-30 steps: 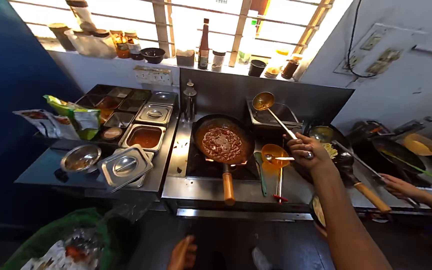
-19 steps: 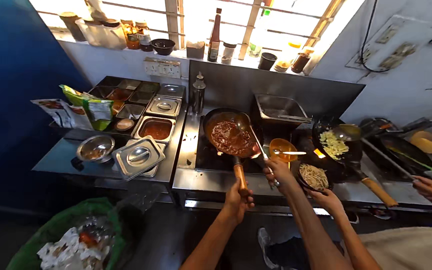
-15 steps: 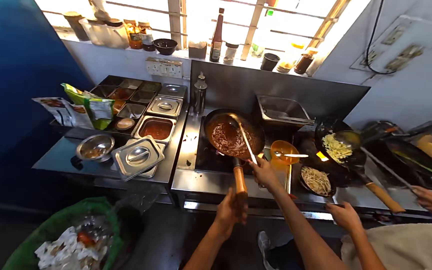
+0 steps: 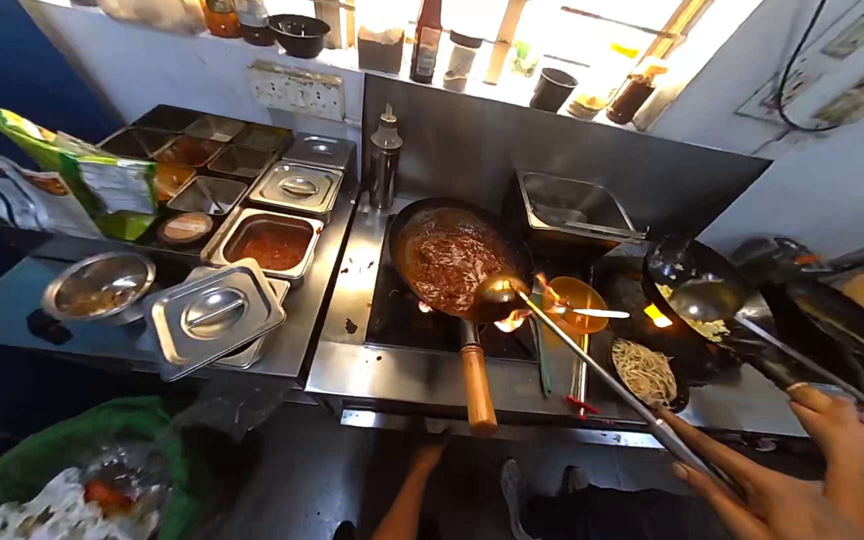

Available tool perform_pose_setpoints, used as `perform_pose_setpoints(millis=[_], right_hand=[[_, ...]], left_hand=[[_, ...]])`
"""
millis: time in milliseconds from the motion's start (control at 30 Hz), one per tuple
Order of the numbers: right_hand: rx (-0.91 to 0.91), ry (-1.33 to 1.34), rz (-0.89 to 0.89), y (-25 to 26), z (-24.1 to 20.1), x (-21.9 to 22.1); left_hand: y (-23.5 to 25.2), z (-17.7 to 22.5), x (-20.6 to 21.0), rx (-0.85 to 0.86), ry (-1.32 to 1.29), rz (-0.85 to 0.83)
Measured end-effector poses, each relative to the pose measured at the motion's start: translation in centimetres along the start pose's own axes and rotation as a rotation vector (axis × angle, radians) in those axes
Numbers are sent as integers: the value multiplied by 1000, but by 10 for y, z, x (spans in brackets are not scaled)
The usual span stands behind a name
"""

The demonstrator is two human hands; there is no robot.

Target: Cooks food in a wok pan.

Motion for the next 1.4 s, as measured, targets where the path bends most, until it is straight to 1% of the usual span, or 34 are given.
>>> perform_pose_setpoints(millis=[33,67,100,167,233,300,333,400,500,533,567,667,700,767,800,867,967,1033,1067,1100,1133,1167,1233,1300,1333,1367,1400], right_hand=[[10,-7,-46,3,1,3],[8,2,-70,12,2,15],[-3,16,-54,27,2,33],[-19,41,44,70,0,76],[16,41,87,115,-8,104],[61,14,117,145,-11,111],[69,18,130,152,-10,111],[96,121,105,149,-3,106],[145,575,10,127,12,86],[184,684,-16,120,15,78],[226,727,-24,116,18,69],[335,747,-42,113,17,52],[367,787,-75,110,12,53],[435,939,-182,94,-6,69],[463,1065,-243,85,-21,79],[513,1421,-355,69,-55,97],[522,1981,-578,75,-104,109],[512,2207,-670,90,-125,111],[484,2222,-669,100,-129,111],[438,2155,-624,112,-129,111],[394,1995,-529,124,-123,110],[349,1745,-404,136,-114,107],[204,1153,-173,158,-92,94],[109,645,-36,170,-68,82],[98,492,12,168,-57,77],[110,411,35,161,-46,76],[135,388,29,152,-35,77]], left_hand=[[6,9,4,35,6,39],[11,15,8,55,8,73],[15,19,13,72,-1,105],[25,21,27,88,8,158],[27,22,26,52,24,179],[22,24,16,36,4,209],[20,23,10,55,5,241],[16,21,-2,113,-14,293],[-3,36,-20,119,-90,289],[-7,38,-23,93,-87,264],[-9,37,-25,58,-82,234],[-16,19,-22,-66,-188,145],[-27,16,-20,-106,-249,97],[-66,18,-22,-173,-446,-52],[-89,27,-28,-191,-564,-119],[-134,55,-45,-178,-799,-194],[-180,124,-79,-25,-1029,-293],[-199,173,-96,64,-1107,-357],[-204,194,-102,85,-1129,-384],[-207,210,-105,76,-1147,-387],[-208,220,-106,32,-1158,-350],[-207,223,-104,-18,-1163,-303],[-205,222,-104,-63,-1157,-241],[-205,219,-115,-55,-1146,-214],[-206,218,-122,-45,-1138,-207],[-206,217,-128,-42,-1127,-204],[-207,216,-132,-41,-1115,-206]])
Point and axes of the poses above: each hand's wrist, its own y-axis towards the middle knuckle, its own x-axis out of the palm, z = x × y, the point moved 7 cm from there along y, towards the middle knuckle, and after that the axes turned 2 degrees about y, right-handed, at the moved point
